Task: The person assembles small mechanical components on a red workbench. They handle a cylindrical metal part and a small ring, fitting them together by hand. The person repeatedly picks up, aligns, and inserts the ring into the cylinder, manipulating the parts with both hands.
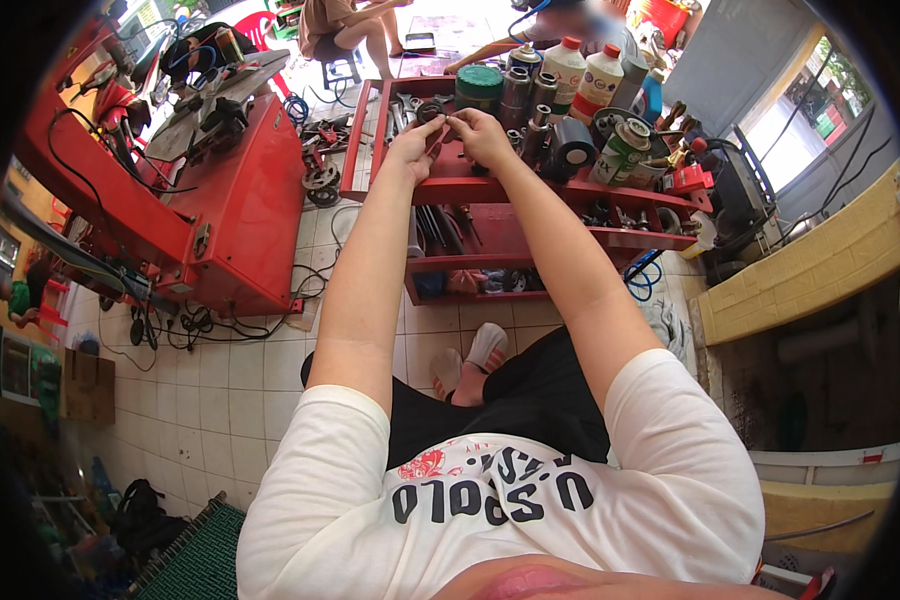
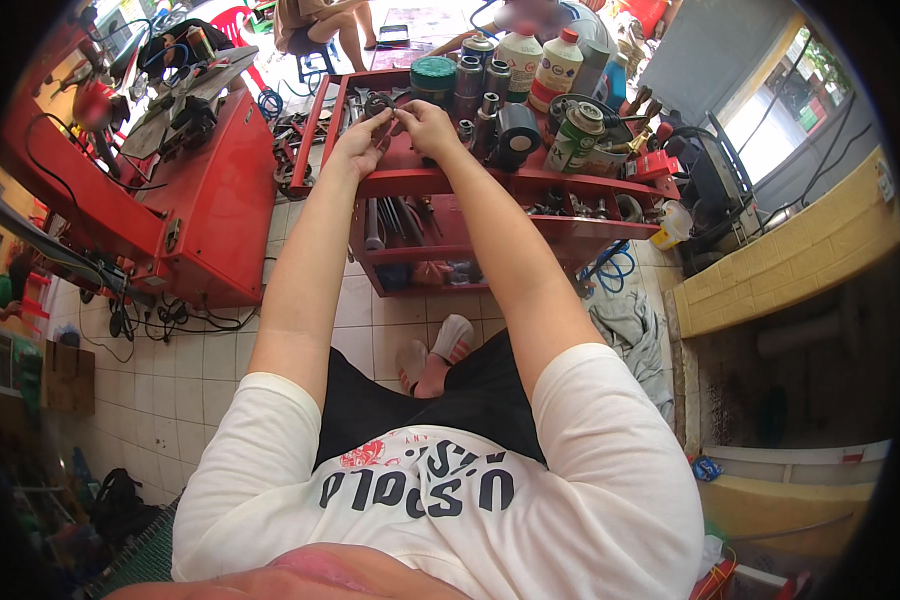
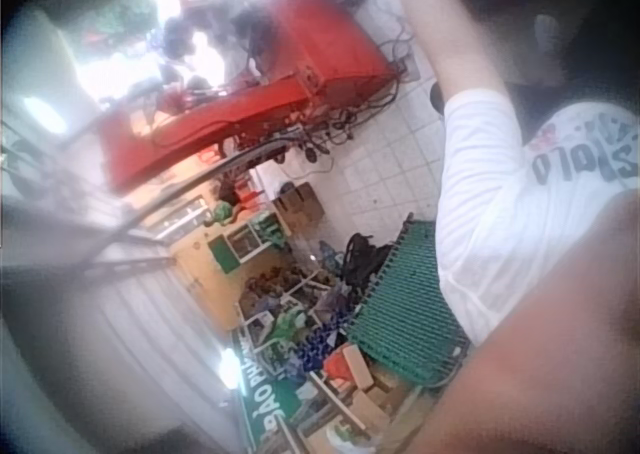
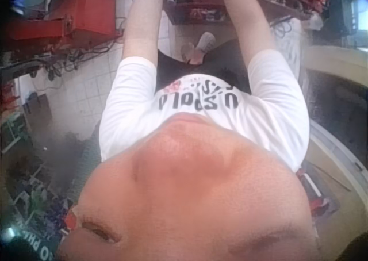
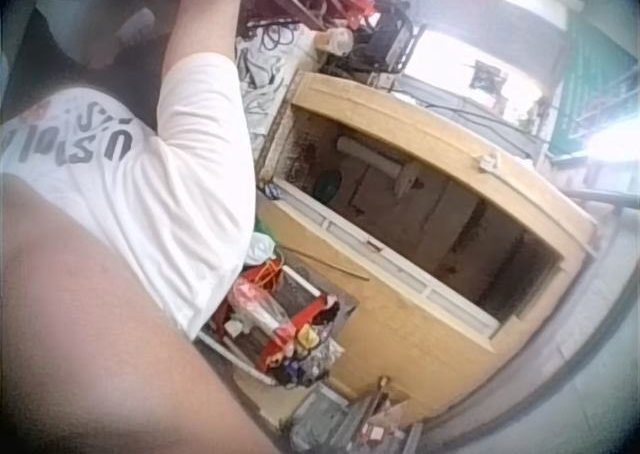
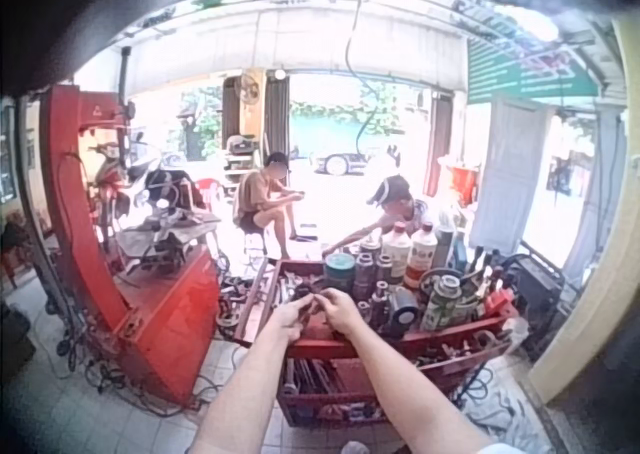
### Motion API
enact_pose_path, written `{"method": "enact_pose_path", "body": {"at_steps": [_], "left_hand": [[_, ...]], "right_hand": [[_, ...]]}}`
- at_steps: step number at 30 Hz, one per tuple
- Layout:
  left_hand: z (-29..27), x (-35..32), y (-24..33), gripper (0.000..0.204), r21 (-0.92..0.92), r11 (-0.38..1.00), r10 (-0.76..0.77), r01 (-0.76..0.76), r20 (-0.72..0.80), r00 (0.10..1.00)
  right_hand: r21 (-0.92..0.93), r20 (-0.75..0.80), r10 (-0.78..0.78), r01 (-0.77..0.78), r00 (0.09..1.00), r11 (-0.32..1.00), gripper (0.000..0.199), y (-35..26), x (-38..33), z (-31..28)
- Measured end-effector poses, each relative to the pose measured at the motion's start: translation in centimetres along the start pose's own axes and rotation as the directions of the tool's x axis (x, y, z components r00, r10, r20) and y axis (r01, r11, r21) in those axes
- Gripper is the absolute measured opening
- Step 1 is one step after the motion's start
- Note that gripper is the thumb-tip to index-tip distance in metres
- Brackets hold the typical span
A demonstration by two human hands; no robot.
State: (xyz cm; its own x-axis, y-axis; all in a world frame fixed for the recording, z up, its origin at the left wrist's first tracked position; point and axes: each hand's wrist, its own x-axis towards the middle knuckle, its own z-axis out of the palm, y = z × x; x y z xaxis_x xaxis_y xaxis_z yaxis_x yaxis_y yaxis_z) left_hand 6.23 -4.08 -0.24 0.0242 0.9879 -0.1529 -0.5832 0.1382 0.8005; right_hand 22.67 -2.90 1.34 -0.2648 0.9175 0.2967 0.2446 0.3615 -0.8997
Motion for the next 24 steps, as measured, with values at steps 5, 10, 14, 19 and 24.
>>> {"method": "enact_pose_path", "body": {"at_steps": [5,10,14,19,24], "left_hand": [[0.2,0.2,-0.1,0.022,-0.03,0.999,-0.011,0.012,0.017,1.0],[0.0,-0.2,0.1,0.025,0.005,1.0,0.001,-0.001,0.046,0.999],[0.3,-0.3,0.1,0.026,0.033,0.999,0.001,-0.003,0.05,0.999],[0.4,-0.2,-0.1,0.027,0.049,0.999,-0.003,0.0,0.066,0.998],[-0.2,0.3,-0.2,0.021,0.002,1.0,-0.004,0.004,0.019,1.0]], "right_hand": [[-0.292,-0.101,-0.209,0.172,0.973,0.941,0.027,0.5,0.1,0.3],[-0.21,-0.061,-0.091,0.077,0.994,0.975,0.028,0.0,-0.1,0.2],[-0.068,-0.016,-0.013,0.012,1.0,0.998,0.03,0.7,0.3,-0.2],[0.125,0.069,0.06,-0.068,0.996,0.99,0.03,1.9,0.9,-0.5],[0.088,0.093,0.102,-0.11,0.99,0.99,0.027,1.2,0.7,-0.1]]}}
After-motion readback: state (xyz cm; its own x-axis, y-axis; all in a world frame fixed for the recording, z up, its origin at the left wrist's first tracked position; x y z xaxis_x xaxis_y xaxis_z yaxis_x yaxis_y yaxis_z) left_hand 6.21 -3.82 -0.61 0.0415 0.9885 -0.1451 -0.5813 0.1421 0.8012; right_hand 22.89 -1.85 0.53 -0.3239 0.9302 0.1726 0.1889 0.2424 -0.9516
